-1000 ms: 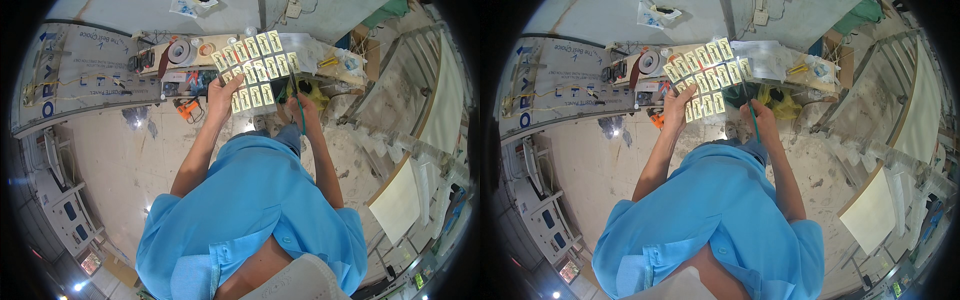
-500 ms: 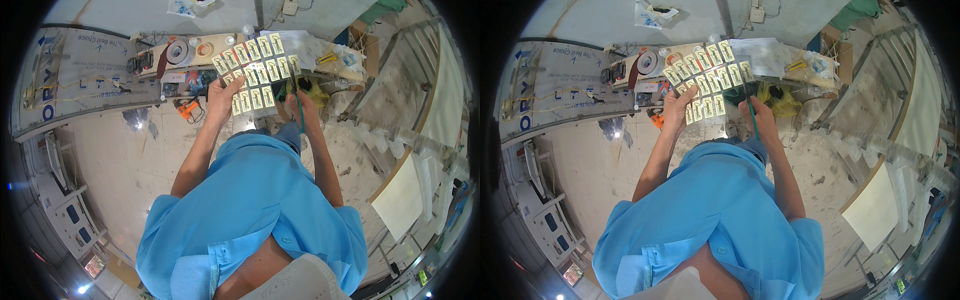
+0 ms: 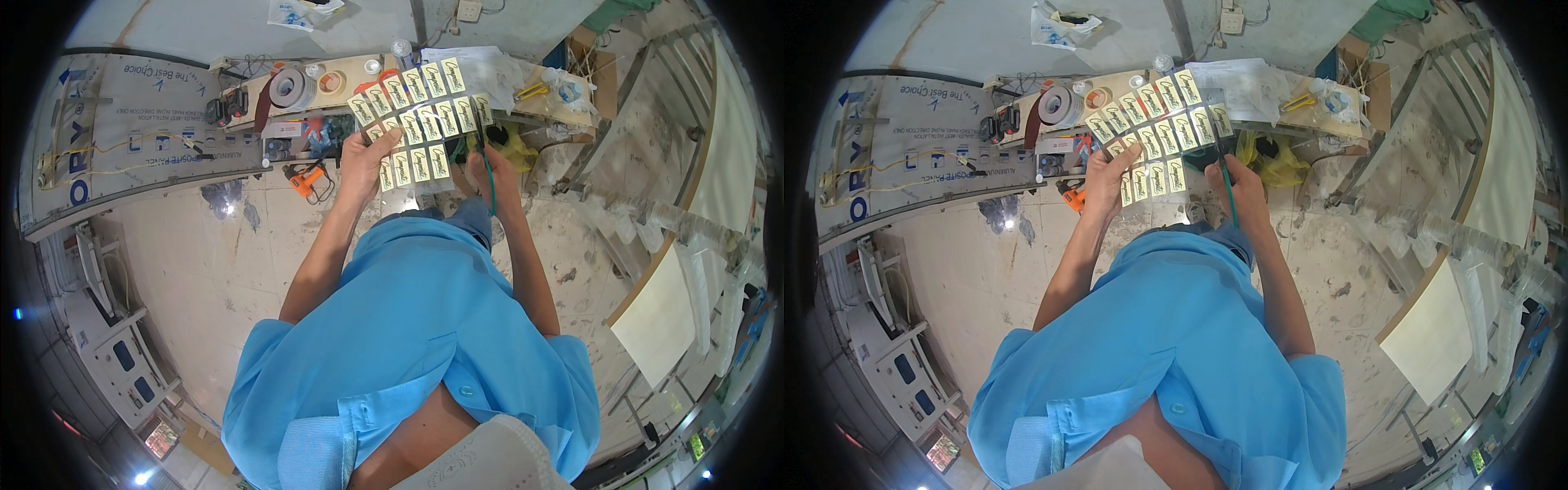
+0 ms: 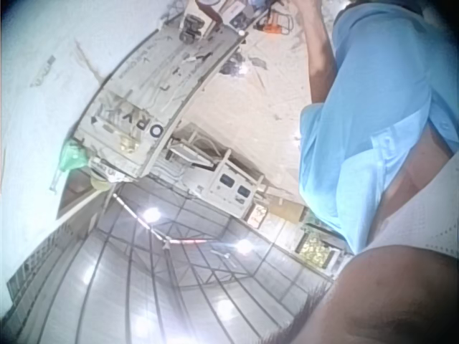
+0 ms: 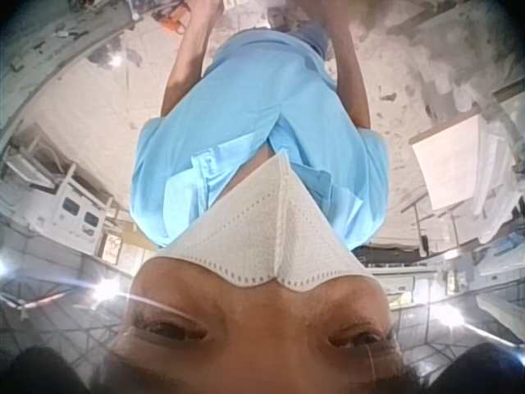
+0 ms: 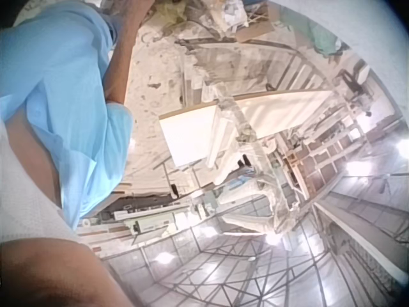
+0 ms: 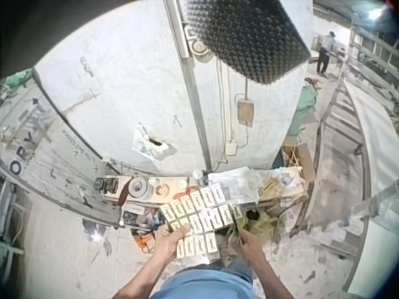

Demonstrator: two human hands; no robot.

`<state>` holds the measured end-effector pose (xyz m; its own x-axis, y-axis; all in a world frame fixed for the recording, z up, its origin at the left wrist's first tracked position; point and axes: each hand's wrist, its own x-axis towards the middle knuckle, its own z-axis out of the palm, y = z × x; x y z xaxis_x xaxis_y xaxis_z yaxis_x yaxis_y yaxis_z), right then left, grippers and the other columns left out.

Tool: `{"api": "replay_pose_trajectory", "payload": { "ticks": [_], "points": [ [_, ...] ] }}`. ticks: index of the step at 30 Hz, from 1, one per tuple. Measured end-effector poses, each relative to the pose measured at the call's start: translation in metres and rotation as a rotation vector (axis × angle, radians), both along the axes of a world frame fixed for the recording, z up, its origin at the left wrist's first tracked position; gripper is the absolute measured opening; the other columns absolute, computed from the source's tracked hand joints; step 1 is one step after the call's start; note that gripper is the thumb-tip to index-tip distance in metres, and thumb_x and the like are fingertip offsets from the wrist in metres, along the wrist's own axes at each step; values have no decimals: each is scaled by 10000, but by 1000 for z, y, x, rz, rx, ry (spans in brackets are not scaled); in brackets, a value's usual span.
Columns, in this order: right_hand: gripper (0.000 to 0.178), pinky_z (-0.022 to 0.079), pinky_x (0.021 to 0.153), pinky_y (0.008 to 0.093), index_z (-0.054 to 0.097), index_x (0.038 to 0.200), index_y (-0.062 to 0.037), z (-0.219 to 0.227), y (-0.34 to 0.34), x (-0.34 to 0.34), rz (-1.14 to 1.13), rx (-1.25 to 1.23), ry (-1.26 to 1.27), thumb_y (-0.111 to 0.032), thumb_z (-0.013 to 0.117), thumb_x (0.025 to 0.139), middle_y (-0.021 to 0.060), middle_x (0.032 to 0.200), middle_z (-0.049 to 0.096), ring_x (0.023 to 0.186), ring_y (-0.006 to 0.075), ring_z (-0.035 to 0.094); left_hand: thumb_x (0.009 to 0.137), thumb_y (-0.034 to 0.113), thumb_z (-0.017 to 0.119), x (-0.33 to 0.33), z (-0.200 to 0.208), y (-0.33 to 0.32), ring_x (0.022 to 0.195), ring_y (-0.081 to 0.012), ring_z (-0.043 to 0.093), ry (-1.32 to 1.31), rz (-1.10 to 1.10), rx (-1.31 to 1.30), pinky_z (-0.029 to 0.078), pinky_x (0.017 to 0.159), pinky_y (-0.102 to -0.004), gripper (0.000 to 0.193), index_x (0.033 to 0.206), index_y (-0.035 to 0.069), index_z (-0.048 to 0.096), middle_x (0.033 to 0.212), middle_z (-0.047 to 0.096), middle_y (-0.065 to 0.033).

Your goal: The person cuts a label from a sheet using scissors, then peels the backing and applies the label to the edge of a wooden tabletop. The person handles the label and scissors directly.

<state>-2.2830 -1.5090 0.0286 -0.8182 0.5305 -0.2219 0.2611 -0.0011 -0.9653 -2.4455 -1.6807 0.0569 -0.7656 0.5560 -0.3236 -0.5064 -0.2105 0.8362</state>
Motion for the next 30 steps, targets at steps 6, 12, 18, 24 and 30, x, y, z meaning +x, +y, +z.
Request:
{"api": "replay_pose_trajectory", "payload": {
  "ticks": [6,12,18,24,30],
  "points": [
    [473,388,629,273,643,931,-37,-4,2,1,19,-40,-6,-510,652,942,-14,716,536,699,76,457,925,54,686,0,1,-1,779,-105,696,8,-6,-17,571,688,-255,193,1098,-30,693,974,743,-104],
    [461,382,629,266,638,927,-33,2,2,-1,6,-15,-33,-493,671,934,-15,716,535,702,74,453,927,54,684,1,4,-1,779,-101,695,26,-32,-24,571,694,-255,194,1104,-26,693,974,743,-98],
    [468,387,631,264,642,937,-30,4,3,0,-1,-48,-39,-497,674,929,-8,726,553,701,77,461,929,51,682,3,3,0,799,-107,700,20,-39,-27,575,709,-259,206,1119,-29,688,994,741,-100],
    [500,376,603,260,648,932,-41,4,2,0,-3,33,-47,-541,642,932,-23,709,537,673,73,457,930,50,678,3,3,-2,802,-107,700,21,-69,-34,575,713,-258,217,1130,-33,681,1005,739,-105],
    [567,329,553,235,636,924,-57,0,-2,0,-26,-1,10,-622,602,929,-62,696,496,643,37,435,933,49,671,5,4,-1,812,-115,705,6,-77,-16,578,720,-261,222,1137,-36,677,1007,739,-109]
  ]
}}
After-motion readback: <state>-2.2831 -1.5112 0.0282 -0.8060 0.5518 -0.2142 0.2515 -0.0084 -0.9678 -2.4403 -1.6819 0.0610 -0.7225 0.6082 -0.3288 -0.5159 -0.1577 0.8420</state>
